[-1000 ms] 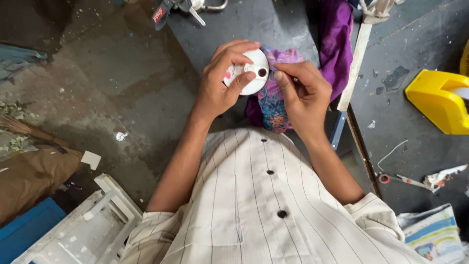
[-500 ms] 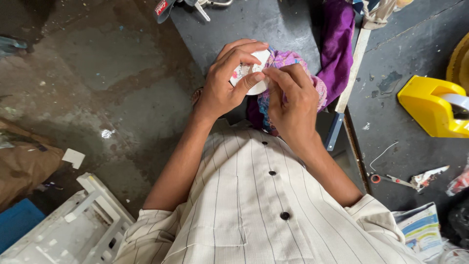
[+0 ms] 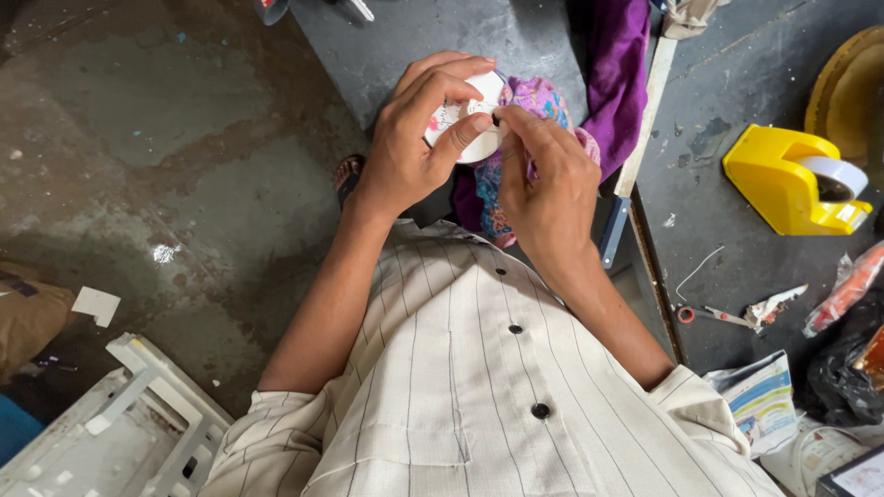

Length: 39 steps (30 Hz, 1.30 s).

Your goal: The person wipes the lid of a small plastic container with a colorful cloth, then uses a needle to poke a hole in the center of the lid. Afterward, they wipe the exterior of the container with the cloth.

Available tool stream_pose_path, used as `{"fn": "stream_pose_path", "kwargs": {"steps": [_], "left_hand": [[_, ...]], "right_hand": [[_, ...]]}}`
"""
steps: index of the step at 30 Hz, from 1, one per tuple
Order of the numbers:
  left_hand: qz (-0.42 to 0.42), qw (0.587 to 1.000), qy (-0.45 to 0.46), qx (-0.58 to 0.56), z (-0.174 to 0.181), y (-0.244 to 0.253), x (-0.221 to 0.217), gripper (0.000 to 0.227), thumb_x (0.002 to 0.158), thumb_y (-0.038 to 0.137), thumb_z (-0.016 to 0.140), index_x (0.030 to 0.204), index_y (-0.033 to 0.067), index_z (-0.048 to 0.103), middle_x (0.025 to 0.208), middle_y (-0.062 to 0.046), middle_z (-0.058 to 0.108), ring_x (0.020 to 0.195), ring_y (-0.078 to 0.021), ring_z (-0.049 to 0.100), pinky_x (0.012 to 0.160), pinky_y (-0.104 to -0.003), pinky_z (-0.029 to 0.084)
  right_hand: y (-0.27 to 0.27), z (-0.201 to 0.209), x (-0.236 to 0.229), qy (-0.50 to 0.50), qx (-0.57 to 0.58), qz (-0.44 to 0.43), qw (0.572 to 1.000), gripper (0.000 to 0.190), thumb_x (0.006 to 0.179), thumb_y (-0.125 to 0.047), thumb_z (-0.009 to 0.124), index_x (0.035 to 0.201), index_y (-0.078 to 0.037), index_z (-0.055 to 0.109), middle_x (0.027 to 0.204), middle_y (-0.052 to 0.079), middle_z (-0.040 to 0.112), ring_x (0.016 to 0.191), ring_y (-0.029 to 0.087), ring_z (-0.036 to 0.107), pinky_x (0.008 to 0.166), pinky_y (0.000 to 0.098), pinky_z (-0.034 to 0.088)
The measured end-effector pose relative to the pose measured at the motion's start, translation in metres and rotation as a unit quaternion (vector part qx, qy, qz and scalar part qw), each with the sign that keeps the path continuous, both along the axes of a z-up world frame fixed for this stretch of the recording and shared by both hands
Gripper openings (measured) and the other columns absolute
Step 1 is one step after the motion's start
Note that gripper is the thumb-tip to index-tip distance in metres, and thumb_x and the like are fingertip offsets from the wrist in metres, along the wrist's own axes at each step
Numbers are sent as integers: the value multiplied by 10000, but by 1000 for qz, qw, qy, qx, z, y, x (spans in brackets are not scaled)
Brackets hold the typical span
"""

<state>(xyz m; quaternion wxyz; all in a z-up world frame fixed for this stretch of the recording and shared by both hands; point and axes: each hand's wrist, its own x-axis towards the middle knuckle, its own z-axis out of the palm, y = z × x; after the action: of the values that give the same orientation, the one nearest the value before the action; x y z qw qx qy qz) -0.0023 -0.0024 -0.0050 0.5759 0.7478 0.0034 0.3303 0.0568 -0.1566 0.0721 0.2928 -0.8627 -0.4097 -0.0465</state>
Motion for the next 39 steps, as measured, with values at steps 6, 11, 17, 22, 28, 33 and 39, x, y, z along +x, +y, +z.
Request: {"fn": "stream_pose_path", "kwargs": {"steps": [6,11,17,22,28,33,39], "left_hand": [[0,1000,-5,-17,-2,-2,-1,268,1087,287,679,1102,28,615,1359,-103,689,1354,-303,606,1127,-414,537],[6,1000,-8,-12,-2,-4,-3,258,1074,279,685,1104,29,626,1347,-105,692,1349,-314,600,1113,-413,546],[20,1000,-20,1,1,-3,-4,257,1068,284,692,1081,37,620,1353,-111,691,1341,-305,617,1118,-417,534],[18,1000,1,-13,-3,-8,-7,273,1027,288,703,1110,39,631,1316,-121,695,1260,-299,639,1061,-414,535],[13,1000,-16,-8,-2,0,0,290,1055,310,705,1069,33,620,1335,-124,700,1319,-309,621,1092,-410,529],[-1,1000,-21,1,-5,0,-6,291,1061,316,704,1065,35,628,1337,-121,703,1331,-313,621,1136,-437,508],[-23,999,-5,-33,-9,1,-3,316,1073,348,684,1099,37,640,1363,-115,680,1341,-306,603,1049,-378,566]], "right_hand": [[3,-2,-6,70,20,-41,997,179,1044,-11,646,1217,13,682,825,133,681,647,169,632,570,322,490],[-7,-11,-2,109,23,-65,992,132,1054,-30,637,1156,27,698,675,85,604,572,107,544,543,291,457],[-34,-31,29,348,20,-91,933,135,1037,-86,656,1054,33,719,741,-21,625,635,44,522,539,238,399],[-49,-33,29,318,145,-87,933,144,1093,-93,648,1144,13,731,831,-42,592,679,33,436,576,213,309],[-20,-17,39,324,156,-8,933,171,1075,-38,632,1218,15,710,959,-28,667,808,-10,531,650,161,418],[-18,5,42,391,133,34,910,243,1048,15,585,1279,-1,660,1031,-28,625,817,5,526,678,167,422],[-2,8,36,109,1,153,982,200,1012,83,676,1187,-13,664,1095,80,573,996,171,586,850,264,500]]}}
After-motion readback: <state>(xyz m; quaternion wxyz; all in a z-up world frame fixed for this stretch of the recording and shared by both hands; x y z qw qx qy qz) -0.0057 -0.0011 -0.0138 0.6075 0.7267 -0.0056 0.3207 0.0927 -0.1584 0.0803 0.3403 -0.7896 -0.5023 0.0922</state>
